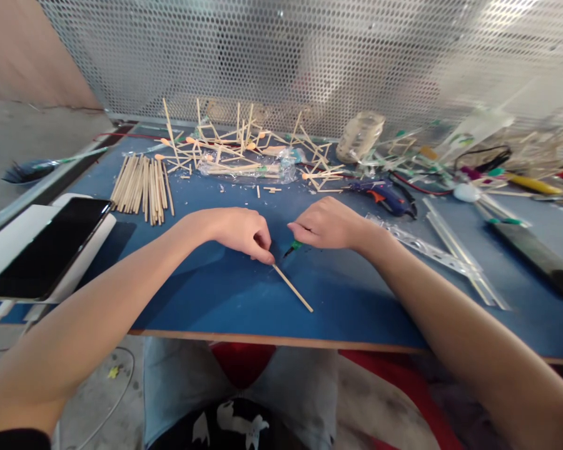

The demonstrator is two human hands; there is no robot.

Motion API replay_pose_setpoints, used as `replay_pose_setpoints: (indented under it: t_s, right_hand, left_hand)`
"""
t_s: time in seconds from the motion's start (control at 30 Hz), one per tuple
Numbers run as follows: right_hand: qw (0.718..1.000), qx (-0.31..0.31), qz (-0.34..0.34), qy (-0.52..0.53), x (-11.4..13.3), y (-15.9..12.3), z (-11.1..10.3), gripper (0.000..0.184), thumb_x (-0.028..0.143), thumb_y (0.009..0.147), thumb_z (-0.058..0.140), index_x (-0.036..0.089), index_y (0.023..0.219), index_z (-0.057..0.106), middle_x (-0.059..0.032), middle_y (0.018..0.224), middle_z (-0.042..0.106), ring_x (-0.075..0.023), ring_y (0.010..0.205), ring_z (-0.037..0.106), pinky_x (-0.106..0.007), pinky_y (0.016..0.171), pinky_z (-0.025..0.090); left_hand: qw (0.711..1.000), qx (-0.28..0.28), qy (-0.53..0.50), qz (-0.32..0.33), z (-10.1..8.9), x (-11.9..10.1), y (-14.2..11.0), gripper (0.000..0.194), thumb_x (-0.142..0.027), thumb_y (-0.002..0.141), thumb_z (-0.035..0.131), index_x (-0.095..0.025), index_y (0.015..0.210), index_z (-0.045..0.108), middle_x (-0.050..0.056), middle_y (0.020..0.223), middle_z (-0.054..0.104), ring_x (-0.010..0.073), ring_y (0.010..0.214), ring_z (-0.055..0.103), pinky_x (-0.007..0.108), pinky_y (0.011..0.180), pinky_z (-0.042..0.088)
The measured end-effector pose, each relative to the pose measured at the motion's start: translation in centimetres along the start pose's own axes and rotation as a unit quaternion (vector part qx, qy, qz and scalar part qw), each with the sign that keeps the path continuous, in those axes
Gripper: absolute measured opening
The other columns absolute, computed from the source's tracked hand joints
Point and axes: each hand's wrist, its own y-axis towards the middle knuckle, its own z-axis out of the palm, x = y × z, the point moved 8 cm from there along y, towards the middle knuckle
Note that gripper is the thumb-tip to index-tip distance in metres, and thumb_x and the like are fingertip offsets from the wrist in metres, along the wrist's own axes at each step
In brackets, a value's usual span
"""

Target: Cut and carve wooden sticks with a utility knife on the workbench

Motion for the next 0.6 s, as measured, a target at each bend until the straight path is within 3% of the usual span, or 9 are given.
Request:
replay_pose_setpoints:
  t_s: [0.6]
  right_hand:
    - [0.998, -0.043, -0.028, 0.025, 0.15, 0.06, -0.43, 0.058, 0.038, 0.100, 0.031, 0.018, 0.060, 0.069, -0.0068, 0.059, 0.067, -0.0125, 0.052, 0.046, -0.033, 0.058, 0.017]
  left_hand:
    - [1.000, 0.006, -0.008, -0.002, 0.06, -0.02, -0.01, 0.037, -0.054, 0.085, 0.061, -0.024, 0.071, 0.075, -0.002, 0.068, 0.071, 0.0100, 0.056, 0.054, 0.026, 0.057, 0.032]
